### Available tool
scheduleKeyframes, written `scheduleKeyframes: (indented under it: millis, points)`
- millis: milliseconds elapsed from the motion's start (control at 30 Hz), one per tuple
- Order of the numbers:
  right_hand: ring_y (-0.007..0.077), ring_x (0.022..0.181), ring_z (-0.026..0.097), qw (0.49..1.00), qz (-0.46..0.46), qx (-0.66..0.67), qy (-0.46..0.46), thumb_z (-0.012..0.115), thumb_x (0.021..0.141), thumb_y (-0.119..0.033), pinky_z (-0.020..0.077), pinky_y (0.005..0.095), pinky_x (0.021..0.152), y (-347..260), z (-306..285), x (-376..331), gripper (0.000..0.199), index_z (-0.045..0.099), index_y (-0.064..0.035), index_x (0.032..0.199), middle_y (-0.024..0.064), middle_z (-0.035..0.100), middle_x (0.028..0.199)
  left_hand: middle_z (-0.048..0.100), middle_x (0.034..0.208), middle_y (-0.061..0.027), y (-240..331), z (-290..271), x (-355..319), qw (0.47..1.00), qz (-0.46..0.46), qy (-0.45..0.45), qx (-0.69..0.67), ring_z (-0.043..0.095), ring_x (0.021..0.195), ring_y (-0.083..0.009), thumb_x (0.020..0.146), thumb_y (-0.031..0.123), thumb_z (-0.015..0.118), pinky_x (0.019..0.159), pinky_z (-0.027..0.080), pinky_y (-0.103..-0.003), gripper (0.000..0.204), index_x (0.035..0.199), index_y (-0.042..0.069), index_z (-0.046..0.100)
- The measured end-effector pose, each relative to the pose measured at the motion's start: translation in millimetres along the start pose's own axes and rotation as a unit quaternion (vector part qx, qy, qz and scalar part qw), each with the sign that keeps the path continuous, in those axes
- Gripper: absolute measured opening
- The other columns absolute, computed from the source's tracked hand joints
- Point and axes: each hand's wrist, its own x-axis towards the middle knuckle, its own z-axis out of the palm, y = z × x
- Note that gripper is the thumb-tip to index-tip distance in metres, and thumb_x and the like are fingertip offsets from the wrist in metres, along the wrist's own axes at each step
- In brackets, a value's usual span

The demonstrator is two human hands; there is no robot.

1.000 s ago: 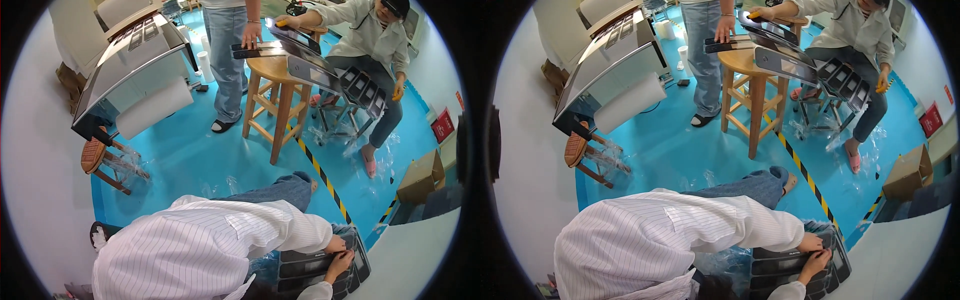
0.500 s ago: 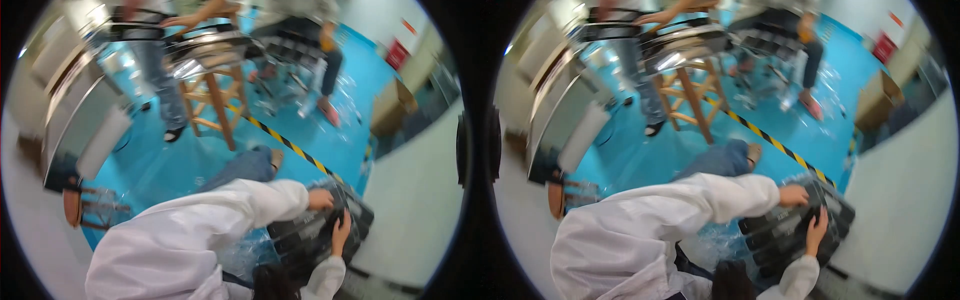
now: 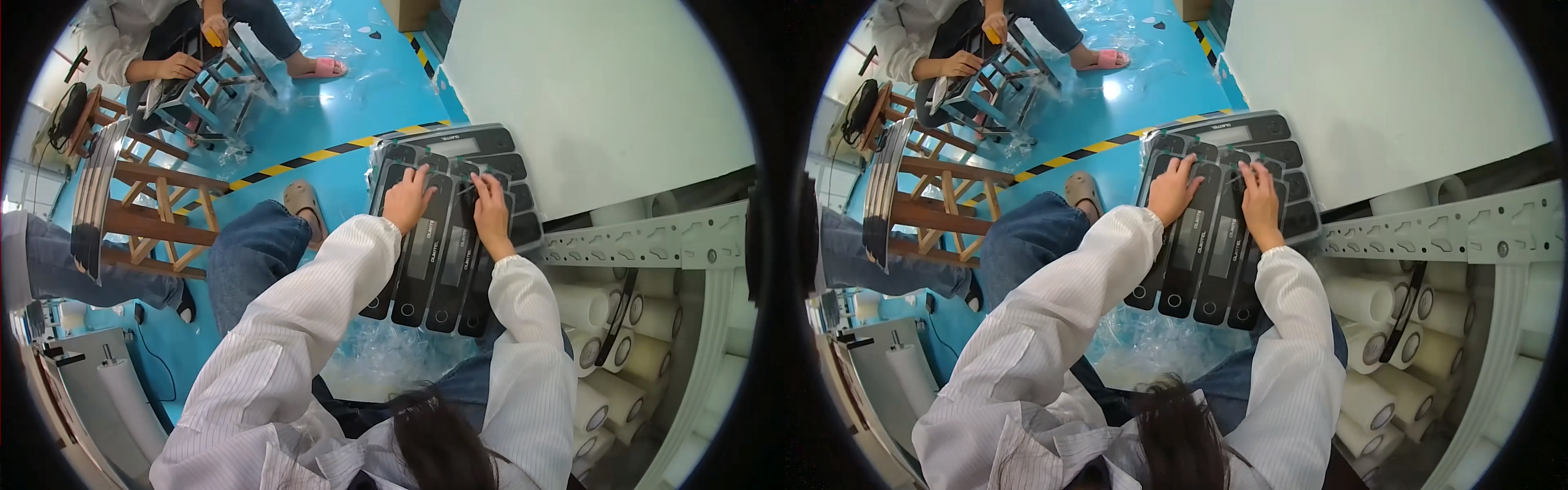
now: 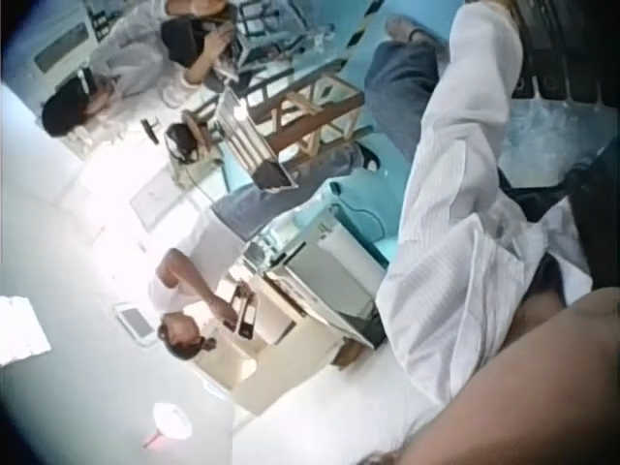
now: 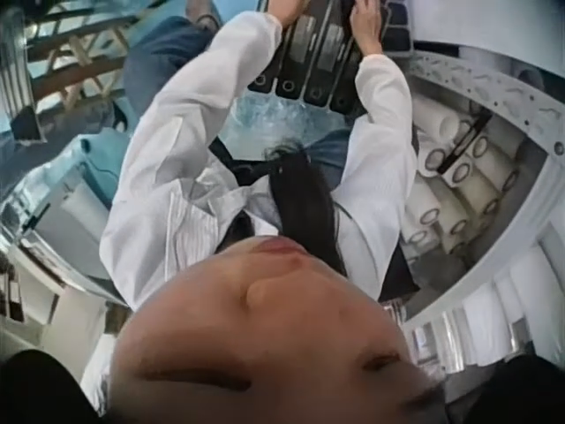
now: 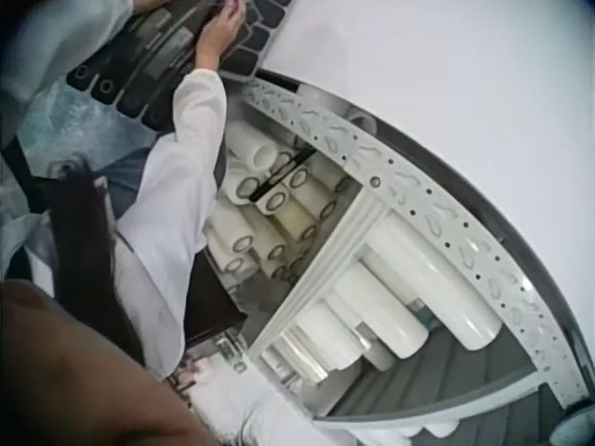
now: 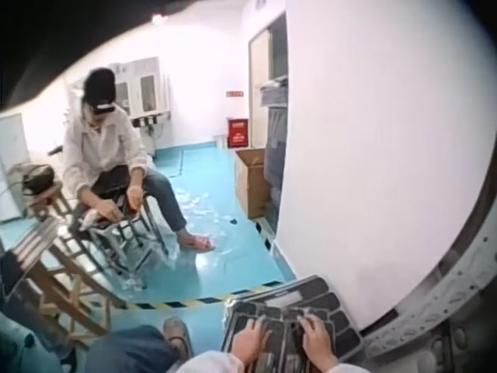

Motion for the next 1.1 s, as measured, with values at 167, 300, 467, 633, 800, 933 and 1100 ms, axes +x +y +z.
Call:
scheduleKeyframes:
  millis: [167,300,467,633,800,933,1100]
  points:
    - [0.0306,0.098,0.055,0.994,-0.037,-0.096,-0.022,0.062,0.082,-0.004,0.0468,0.0394,0.084,12.0,-11.4,6.7,0.032,0.064,-0.0125,0.112,0.0105,0.056,0.109,0.06,0.09,-0.0076,7.1,9.6,7.4,0.998,-0.02,0.041,-0.032,0.064,0.071,-0.0297,0.084,0.026,0.068,0.062,0.051,-0.04,0.026,0.105,0.011,0.068]
    - [0.0293,0.091,0.057,0.997,-0.022,-0.072,0.007,0.066,0.079,-0.009,0.0474,0.0386,0.078,-3.9,0.1,-0.2,0.008,0.064,-0.0056,0.087,0.0094,0.058,0.097,0.061,0.085,-0.0056,7.7,10.7,12.4,0.993,-0.035,0.082,-0.072,0.064,0.07,-0.0294,0.084,0.023,0.068,0.063,0.05,-0.039,0.015,0.094,0.012,0.072]
    - [0.0251,0.07,0.062,0.963,-0.008,0.172,-0.207,0.062,0.083,-0.006,0.0499,0.0341,0.064,-47.5,-39.2,-42.9,0.009,0.061,-0.0018,0.091,0.0106,0.058,0.092,0.061,0.086,-0.0046,-0.4,11.6,13.7,0.991,-0.045,0.104,-0.068,0.063,0.071,-0.0289,0.085,0.021,0.067,0.062,0.05,-0.039,0.011,0.088,0.011,0.071]
    - [0.0184,0.064,0.058,0.994,0.096,0.032,0.028,0.052,0.093,-0.005,0.0477,0.0298,0.055,30.0,-40.5,-22.0,0.034,0.051,-0.0059,0.127,0.0098,0.057,0.092,0.059,0.089,-0.0081,4.6,6.8,6.3,0.987,0.063,0.105,-0.102,0.062,0.072,-0.032,0.087,0.014,0.063,0.063,0.05,-0.041,0.006,0.084,0.008,0.063]
    - [0.031,0.09,0.056,0.988,0.009,-0.133,-0.083,0.058,0.086,-0.004,0.0499,0.0385,0.076,41.0,-44.3,-1.9,0.038,0.056,-0.0094,0.123,0.012,0.054,0.104,0.061,0.088,-0.0133,0.8,-2.9,-29.2,0.958,0.225,-0.108,-0.143,0.062,0.073,-0.0356,0.091,0.017,0.057,0.06,0.049,-0.042,0.017,0.103,0.008,0.051]
    - [0.0297,0.099,0.056,0.985,-0.075,-0.145,-0.061,0.061,0.083,-0.006,0.0515,0.0377,0.079,39.7,-36.7,-22.9,0.03,0.062,-0.0073,0.113,0.01,0.055,0.105,0.064,0.074,-0.0154,31.2,-5.8,-19.8,0.98,0.118,-0.16,-0.009,0.061,0.063,-0.0368,0.093,0.032,0.055,0.054,0.048,-0.043,0.037,0.12,0.008,0.048]
    - [0.0292,0.099,0.055,0.992,-0.048,-0.101,-0.067,0.062,0.083,-0.007,0.0519,0.038,0.078,41.0,-45.8,-20.8,0.029,0.062,-0.0059,0.112,0.0106,0.055,0.105,0.064,0.067,-0.013,46.9,3.4,-11.9,0.973,0.093,-0.188,0.098,0.062,0.057,-0.0316,0.091,0.039,0.057,0.051,0.048,-0.041,0.05,0.135,0.018,0.047]
